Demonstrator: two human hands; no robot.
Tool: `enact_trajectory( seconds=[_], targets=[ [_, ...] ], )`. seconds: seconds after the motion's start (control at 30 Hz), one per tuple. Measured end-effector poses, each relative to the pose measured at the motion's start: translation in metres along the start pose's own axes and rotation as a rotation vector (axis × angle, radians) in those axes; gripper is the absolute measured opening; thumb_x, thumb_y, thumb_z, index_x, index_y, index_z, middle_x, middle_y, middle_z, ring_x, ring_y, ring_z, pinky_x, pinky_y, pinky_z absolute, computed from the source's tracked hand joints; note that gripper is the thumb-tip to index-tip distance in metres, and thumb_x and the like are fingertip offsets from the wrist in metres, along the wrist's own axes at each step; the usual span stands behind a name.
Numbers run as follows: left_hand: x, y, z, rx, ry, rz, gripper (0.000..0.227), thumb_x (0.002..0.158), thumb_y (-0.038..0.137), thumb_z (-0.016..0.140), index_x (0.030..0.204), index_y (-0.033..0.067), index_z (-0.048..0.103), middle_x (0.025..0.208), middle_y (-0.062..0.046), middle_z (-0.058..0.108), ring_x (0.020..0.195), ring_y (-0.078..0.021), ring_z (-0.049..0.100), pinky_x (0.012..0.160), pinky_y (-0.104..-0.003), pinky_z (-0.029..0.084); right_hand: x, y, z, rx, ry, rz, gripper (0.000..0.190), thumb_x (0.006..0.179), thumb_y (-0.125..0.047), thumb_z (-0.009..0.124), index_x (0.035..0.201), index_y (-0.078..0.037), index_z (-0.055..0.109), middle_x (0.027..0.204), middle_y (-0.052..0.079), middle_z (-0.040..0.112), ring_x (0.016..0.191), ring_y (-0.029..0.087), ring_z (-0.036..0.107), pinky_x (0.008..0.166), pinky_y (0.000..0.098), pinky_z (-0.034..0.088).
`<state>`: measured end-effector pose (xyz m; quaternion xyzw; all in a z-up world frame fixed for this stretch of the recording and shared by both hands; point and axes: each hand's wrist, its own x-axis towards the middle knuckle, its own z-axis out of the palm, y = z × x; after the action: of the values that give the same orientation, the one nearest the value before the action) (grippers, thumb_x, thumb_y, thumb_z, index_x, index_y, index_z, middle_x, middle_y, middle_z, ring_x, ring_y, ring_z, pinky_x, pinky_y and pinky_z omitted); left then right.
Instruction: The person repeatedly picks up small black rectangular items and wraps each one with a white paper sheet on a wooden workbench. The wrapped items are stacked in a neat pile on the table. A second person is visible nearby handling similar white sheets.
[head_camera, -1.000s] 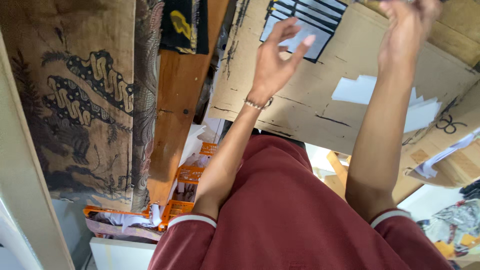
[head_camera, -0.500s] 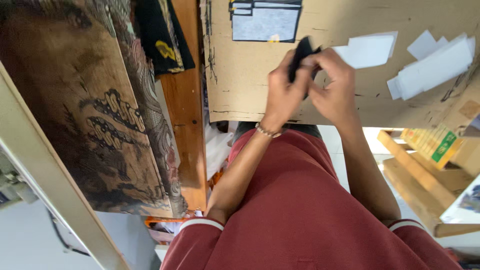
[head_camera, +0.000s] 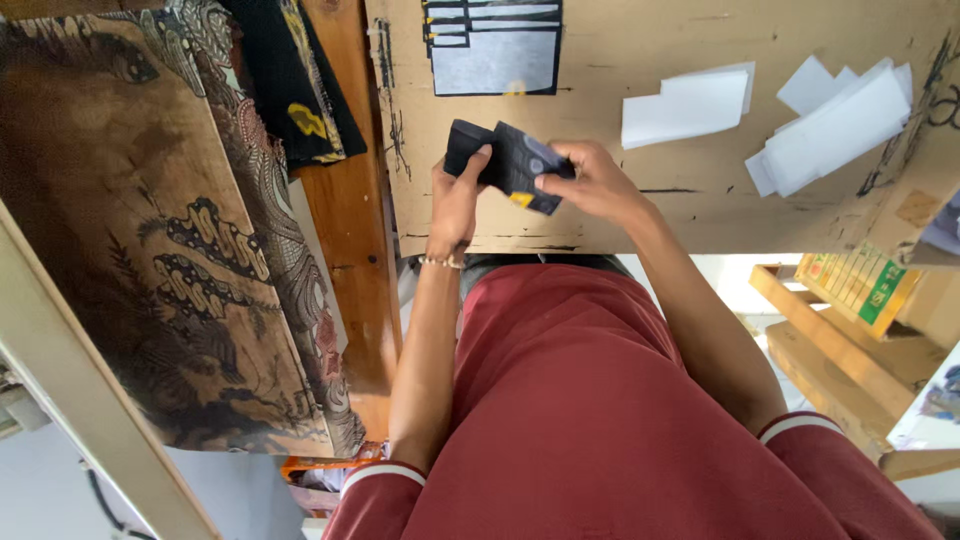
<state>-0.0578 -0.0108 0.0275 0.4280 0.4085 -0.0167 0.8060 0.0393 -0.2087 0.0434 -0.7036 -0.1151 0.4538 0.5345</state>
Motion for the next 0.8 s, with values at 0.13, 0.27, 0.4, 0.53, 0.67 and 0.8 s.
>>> enact_trajectory(
  seconds=[0.13,0.27,0.4,0.53,0.67,0.8],
  targets=[
    [0.034,-0.006,-0.019,0.441,0.03,0.305,0.018,0.092,0.008,0.074,0.106,-0.0033,0.072,0.09,-0.002,0.075,0.08,-0.0084,0.065,0.071,-0.025,0.054,0.039,0.033,-0.003,-0.073,0.198,-0.04,0.014,0.09,-0.01,0.075,0.098,-0.002,0.067,0.083,-0.004,0.064,0.077,0.006,0.056,0.066,0.0274,0.048],
    [0.076,-0.011,-0.036,0.704,0.159,0.48,0.022,0.091,0.007,0.08,0.106,-0.004,0.067,0.081,-0.006,0.067,0.073,-0.0123,0.056,0.067,-0.029,0.05,0.091,0.07,-0.017,-0.111,0.3,-0.194,0.015,0.092,-0.002,0.077,0.1,-0.001,0.064,0.084,-0.003,0.058,0.078,0.004,0.051,0.066,0.0257,0.045],
    [0.101,-0.017,-0.043,0.795,0.262,0.55,0.029,0.09,0.008,0.079,0.114,0.0022,0.064,0.083,-0.004,0.07,0.071,-0.0125,0.062,0.067,-0.031,0.053,0.123,0.092,-0.026,-0.164,0.402,-0.198,0.027,0.091,0.005,0.076,0.111,-0.004,0.06,0.083,-0.003,0.061,0.069,0.007,0.049,0.061,0.0251,0.04],
    [0.119,-0.017,-0.042,0.894,0.351,0.447,0.037,0.086,0.011,0.08,0.118,0.0067,0.063,0.081,-0.003,0.071,0.063,-0.015,0.063,0.061,-0.032,0.053,0.124,0.085,-0.026,-0.266,0.458,-0.25,0.04,0.091,0.006,0.076,0.123,-0.006,0.055,0.082,0.002,0.057,0.073,0.011,0.054,0.067,0.0267,0.045],
    [0.126,-0.02,-0.045,0.872,0.339,0.572,0.041,0.085,0.013,0.084,0.119,0.0093,0.062,0.084,-0.003,0.074,0.071,-0.0145,0.071,0.065,-0.032,0.059,0.094,0.071,-0.029,-0.329,0.578,-0.326,0.04,0.091,0.006,0.073,0.125,-0.007,0.056,0.097,0.005,0.066,0.089,0.015,0.065,0.073,0.0299,0.051],
    [0.122,-0.013,-0.038,0.94,0.395,0.52,0.047,0.081,0.017,0.088,0.122,0.012,0.064,0.083,-0.006,0.073,0.071,-0.0188,0.071,0.068,-0.034,0.059,0.03,0.062,-0.049,-0.469,0.714,-0.293,0.038,0.089,0.003,0.071,0.124,-0.005,0.059,0.111,0.011,0.065,0.097,0.023,0.067,0.073,0.035,0.052]
  ],
)
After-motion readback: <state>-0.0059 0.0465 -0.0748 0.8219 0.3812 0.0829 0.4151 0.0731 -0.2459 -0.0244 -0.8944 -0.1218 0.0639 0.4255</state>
